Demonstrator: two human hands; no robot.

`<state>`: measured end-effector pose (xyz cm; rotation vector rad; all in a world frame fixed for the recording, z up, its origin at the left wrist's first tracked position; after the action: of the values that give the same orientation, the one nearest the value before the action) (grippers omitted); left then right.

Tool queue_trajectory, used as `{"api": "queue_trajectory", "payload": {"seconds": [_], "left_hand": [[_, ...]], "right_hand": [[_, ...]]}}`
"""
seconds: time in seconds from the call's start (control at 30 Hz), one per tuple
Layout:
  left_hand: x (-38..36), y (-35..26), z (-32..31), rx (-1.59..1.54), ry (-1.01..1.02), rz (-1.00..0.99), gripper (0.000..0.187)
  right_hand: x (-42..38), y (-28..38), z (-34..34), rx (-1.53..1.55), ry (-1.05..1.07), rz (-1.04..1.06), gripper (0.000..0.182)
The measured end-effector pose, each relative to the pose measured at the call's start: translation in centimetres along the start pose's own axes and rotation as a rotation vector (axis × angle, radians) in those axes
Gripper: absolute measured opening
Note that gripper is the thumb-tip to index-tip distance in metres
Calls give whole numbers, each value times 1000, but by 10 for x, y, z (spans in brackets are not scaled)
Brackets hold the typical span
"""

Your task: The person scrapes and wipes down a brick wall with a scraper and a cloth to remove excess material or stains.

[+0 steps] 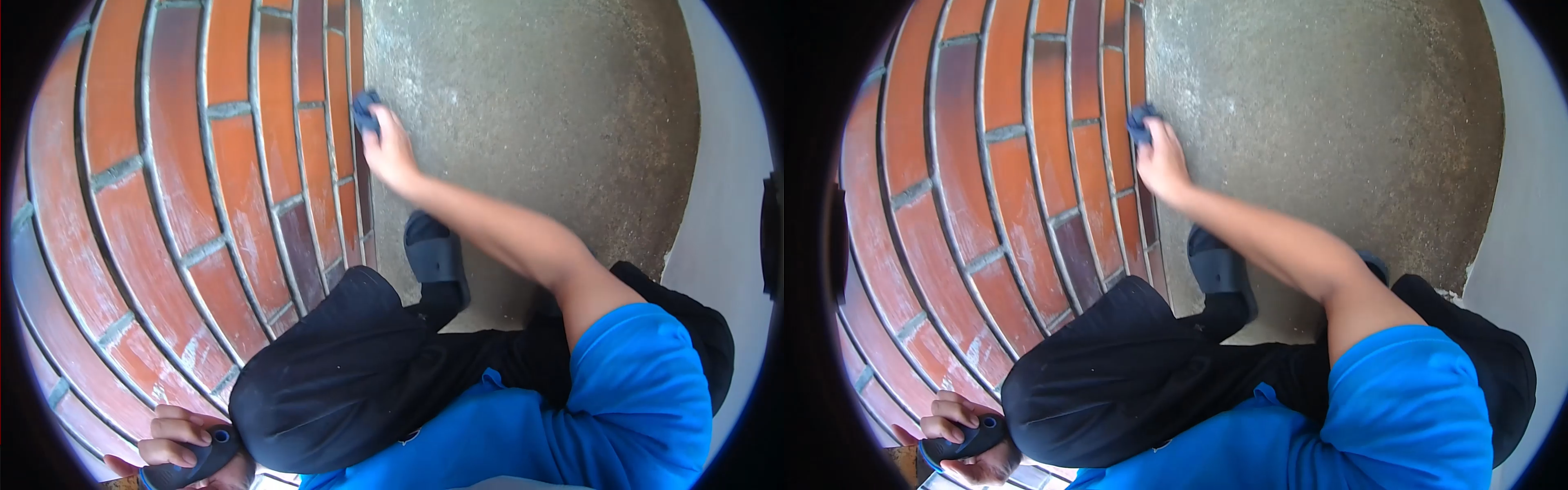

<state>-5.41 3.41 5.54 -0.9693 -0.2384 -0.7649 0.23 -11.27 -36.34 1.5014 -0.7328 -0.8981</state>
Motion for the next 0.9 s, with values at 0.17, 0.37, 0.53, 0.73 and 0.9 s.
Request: {"api": "queue_trajectory", "payload": {"seconds": [0.17,0.37,0.53,0.73,0.9], "left_hand": [[-8,-2,25,-267,179,13,46],[-11,0,-10,-426,-56,-162,49],[-18,-8,8,-44,-121,-173,50],[-22,-4,20,-245,-28,-69,45],[-19,1,15,-383,-12,-104,49]], "right_hand": [[-71,-12,-20,-191,161,-125,44],[-219,-27,-2,-260,634,-651,40],[-172,-18,14,-221,562,-658,35],[-116,-19,-11,-154,247,-264,42],[-235,-29,-6,-143,774,-973,46]]}}
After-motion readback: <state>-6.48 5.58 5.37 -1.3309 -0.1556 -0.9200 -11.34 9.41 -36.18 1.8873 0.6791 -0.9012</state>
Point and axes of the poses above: each hand's wrist, its own x-axis towards the middle knuckle, its own z-axis out of the back of the hand, y = z × x, the point moved 2 cm from there along x, towards the middle knuckle, and after that the axes turned 8 degrees about -y, right-handed, at the moved point
